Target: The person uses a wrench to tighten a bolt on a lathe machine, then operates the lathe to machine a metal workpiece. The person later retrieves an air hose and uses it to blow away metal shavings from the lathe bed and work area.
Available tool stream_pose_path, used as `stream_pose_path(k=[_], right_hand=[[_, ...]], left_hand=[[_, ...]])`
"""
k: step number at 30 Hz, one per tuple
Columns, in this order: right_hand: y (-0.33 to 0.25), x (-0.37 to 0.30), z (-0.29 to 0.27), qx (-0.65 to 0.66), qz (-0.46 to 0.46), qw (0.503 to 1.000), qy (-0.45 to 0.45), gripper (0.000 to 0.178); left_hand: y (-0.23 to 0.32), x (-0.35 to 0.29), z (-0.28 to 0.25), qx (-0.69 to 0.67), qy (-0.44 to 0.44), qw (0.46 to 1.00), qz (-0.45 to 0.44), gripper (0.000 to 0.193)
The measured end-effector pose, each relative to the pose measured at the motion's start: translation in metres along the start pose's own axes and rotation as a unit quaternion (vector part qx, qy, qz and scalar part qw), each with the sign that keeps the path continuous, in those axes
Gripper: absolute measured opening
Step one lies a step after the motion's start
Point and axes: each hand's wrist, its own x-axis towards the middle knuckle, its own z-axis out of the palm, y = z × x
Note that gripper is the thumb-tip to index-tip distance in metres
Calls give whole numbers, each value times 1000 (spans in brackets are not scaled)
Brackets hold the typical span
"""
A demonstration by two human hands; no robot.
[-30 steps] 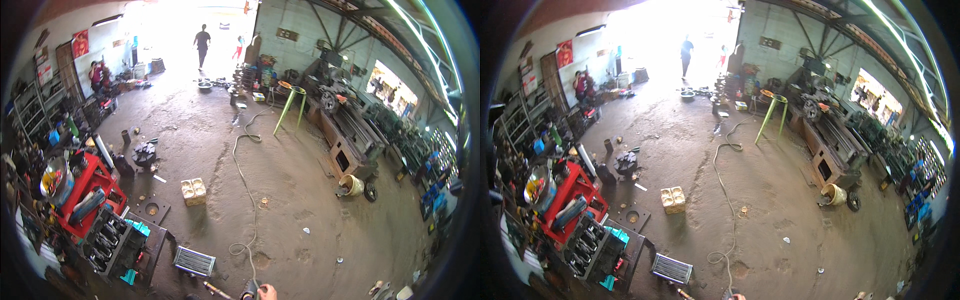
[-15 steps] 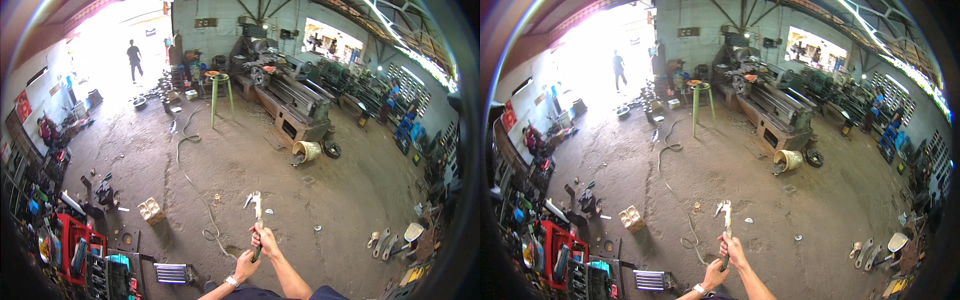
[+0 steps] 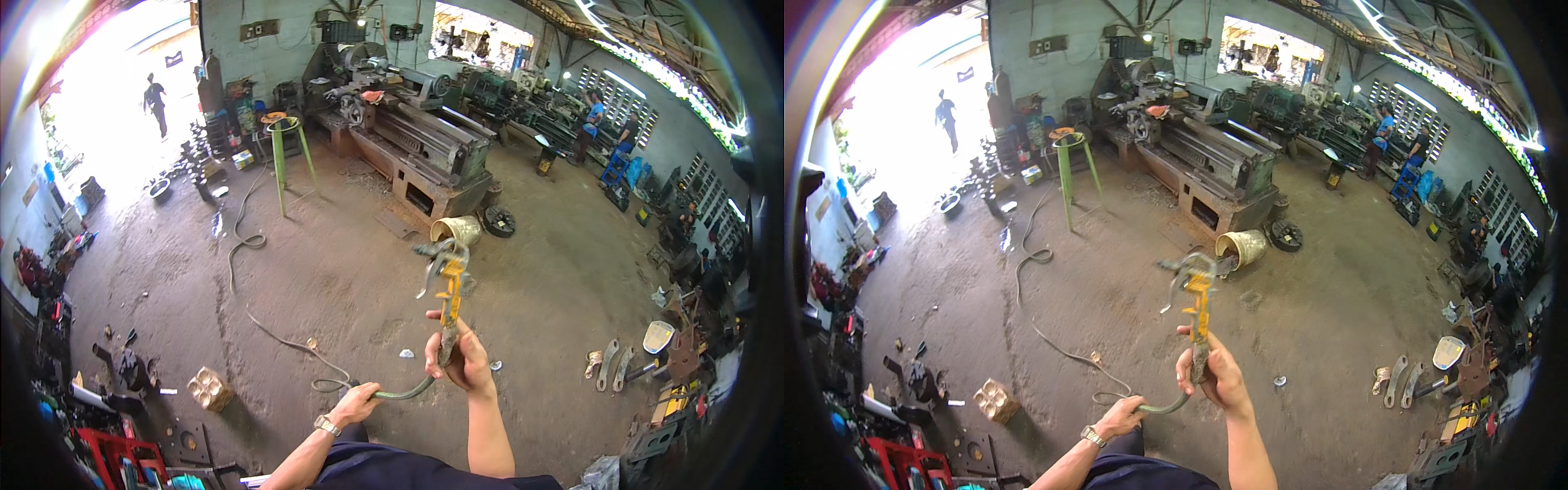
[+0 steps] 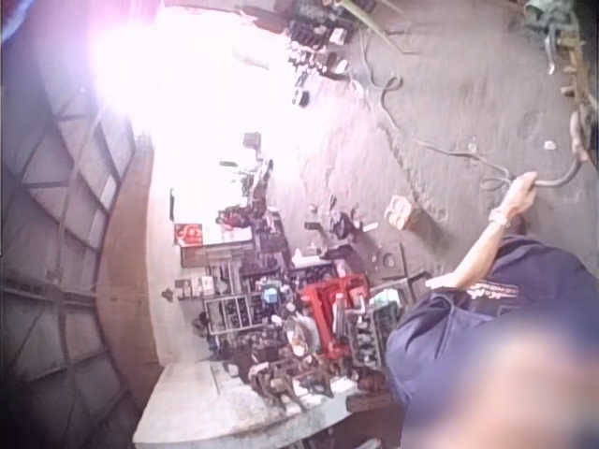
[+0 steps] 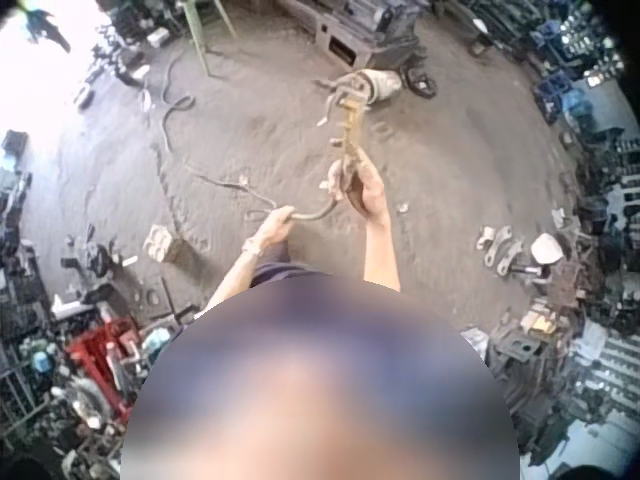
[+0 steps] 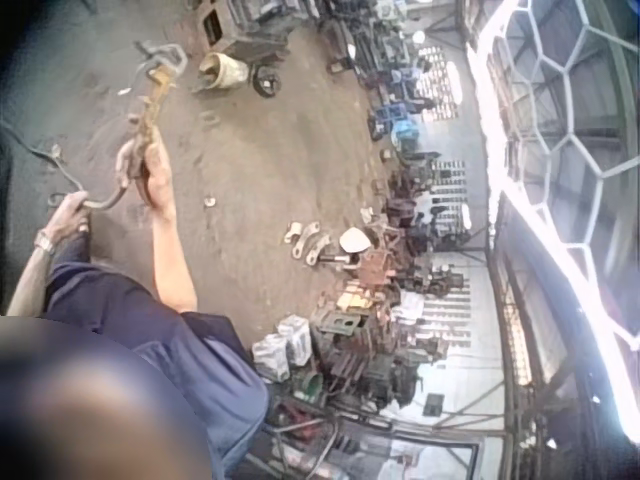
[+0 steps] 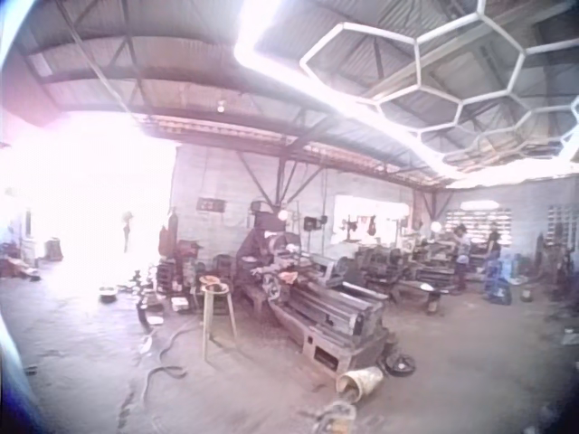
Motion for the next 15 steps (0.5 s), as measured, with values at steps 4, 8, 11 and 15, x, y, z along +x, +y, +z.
stream_pose_path(k=[4,8,11,15], right_hand=[[11,102,-62,218,-36,974,-53,75],[18,190,-112,303,-71,950,-9,68],[23,226,-146,227,-91,965,100,69],[35,283,-227,404,-39,886,223,80]], left_hand=[[-15,71,-97,-7,-41,999,23,23],[-33,140,-181,-15,-21,999,41,20],[-52,190,-230,7,-15,998,62,17],[-82,269,-282,33,-33,992,117,17]])
